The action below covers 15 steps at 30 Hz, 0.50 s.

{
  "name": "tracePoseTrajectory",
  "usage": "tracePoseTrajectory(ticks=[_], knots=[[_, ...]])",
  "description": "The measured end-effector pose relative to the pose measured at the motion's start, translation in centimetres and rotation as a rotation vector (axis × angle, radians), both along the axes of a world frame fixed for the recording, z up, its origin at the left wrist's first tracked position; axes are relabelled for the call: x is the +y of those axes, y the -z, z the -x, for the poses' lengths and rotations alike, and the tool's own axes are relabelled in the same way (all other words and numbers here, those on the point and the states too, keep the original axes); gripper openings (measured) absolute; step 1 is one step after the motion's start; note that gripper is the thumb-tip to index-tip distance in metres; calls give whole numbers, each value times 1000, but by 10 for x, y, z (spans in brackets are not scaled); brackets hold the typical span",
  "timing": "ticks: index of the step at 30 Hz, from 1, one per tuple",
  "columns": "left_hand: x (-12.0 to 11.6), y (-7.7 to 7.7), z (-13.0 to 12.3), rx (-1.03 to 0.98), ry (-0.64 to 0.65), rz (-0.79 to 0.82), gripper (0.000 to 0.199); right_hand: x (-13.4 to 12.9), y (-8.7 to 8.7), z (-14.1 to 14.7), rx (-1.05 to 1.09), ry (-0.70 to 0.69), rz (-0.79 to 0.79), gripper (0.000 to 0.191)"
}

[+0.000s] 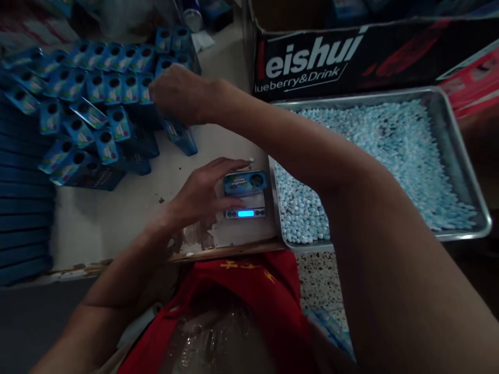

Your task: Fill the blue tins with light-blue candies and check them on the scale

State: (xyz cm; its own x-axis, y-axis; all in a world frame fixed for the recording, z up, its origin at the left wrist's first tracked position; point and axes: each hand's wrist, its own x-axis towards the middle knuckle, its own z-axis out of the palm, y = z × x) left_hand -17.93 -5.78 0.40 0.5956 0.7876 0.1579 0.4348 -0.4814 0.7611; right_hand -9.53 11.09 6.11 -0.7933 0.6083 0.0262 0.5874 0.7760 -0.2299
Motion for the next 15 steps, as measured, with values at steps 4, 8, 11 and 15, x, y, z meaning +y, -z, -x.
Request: tracePoseTrajectory(ticks=[4,8,11,15], knots=[[-1,4,-19,118,-12,-18,59,-37,-20,-40,-160,99,-148,23],[-23,1,-26,204,-99,-106,52,-79,-21,-97,-124,372,-135,18],[-52,-1,-6,182,-147,-147,46,-115,-10,-134,-45,455,-103,9],[-87,-7,46,128,-265,-135,38,-162,8,-154,-71,440,1,10]])
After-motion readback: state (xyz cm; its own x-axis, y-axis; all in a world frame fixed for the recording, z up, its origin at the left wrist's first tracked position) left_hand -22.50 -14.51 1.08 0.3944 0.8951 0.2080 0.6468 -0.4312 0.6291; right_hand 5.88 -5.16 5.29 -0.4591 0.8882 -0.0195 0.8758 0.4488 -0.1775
